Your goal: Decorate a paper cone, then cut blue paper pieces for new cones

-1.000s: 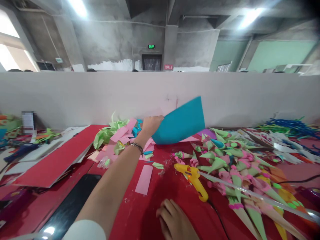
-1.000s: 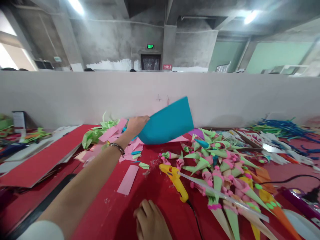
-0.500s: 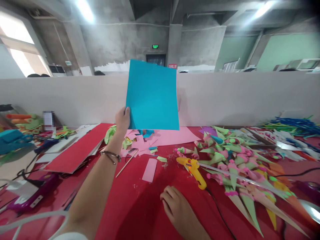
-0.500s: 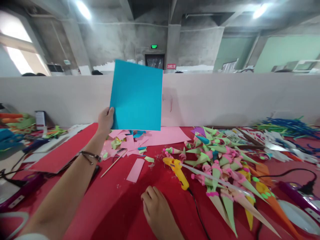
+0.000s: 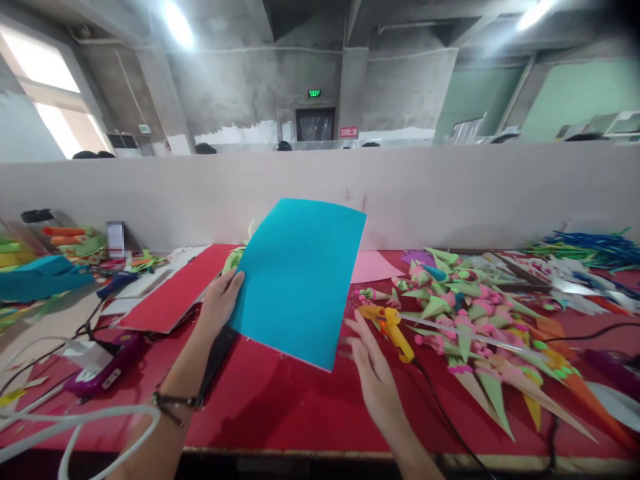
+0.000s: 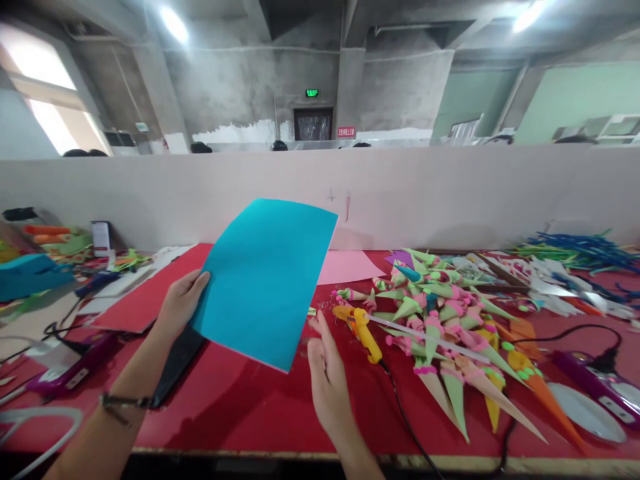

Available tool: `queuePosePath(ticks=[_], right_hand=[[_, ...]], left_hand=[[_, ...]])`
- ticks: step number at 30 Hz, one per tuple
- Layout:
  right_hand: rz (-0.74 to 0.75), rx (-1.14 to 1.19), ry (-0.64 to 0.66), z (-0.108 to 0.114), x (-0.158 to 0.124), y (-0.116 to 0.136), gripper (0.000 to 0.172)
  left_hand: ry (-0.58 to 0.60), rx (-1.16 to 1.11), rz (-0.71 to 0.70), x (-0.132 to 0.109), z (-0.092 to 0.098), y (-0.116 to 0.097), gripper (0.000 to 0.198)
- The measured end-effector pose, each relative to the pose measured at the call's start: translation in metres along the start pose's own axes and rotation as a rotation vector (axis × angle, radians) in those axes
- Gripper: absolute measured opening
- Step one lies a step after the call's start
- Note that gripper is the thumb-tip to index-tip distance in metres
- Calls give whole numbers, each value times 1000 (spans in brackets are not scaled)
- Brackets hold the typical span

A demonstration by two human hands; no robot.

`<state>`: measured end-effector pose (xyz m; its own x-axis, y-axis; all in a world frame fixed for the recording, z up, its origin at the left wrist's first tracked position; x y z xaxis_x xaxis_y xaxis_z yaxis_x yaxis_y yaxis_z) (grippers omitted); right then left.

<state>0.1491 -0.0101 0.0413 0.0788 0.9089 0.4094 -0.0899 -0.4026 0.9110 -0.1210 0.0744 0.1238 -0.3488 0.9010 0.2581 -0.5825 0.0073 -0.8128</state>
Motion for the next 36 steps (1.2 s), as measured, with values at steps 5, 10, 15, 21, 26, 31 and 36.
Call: queuePosePath(ticks=[5, 10, 15, 21, 26, 31, 36], right_hand=[[-17, -31, 44, -24, -2, -3, 64], [66, -20, 23, -35, 0, 2, 65], [-222, 391, -69, -33, 2, -16, 50], [-468, 570, -92, -28, -6, -25, 41], [-540, 459, -181, -21, -11, -21, 41], [-574, 536, -79, -36, -16, -10, 39], [-615, 689, 36, -48, -20, -5, 46]], left_hand=[[-68, -16, 95, -45, 8, 25, 30], [-127, -67, 232, -75, 19, 46, 31], [-121, -104, 364, -94, 31, 67, 32], [158, -97, 404, -121, 32, 79, 35], [199, -155, 476, -137, 29, 99, 57], [19, -166, 351, -131, 19, 95, 59], [63, -169, 353, -126, 7, 94, 46]])
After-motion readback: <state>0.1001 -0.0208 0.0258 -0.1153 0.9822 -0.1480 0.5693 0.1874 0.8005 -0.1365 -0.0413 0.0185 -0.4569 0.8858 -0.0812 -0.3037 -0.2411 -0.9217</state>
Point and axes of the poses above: each hand's wrist, its own x-axis towards the middle knuckle, its own z-axis out of the back of the hand, y = z × x, the point moved 5 cm from there along x, towards the middle knuckle, and after that the axes turned 14 degrees about z, right-handed, at the moved point
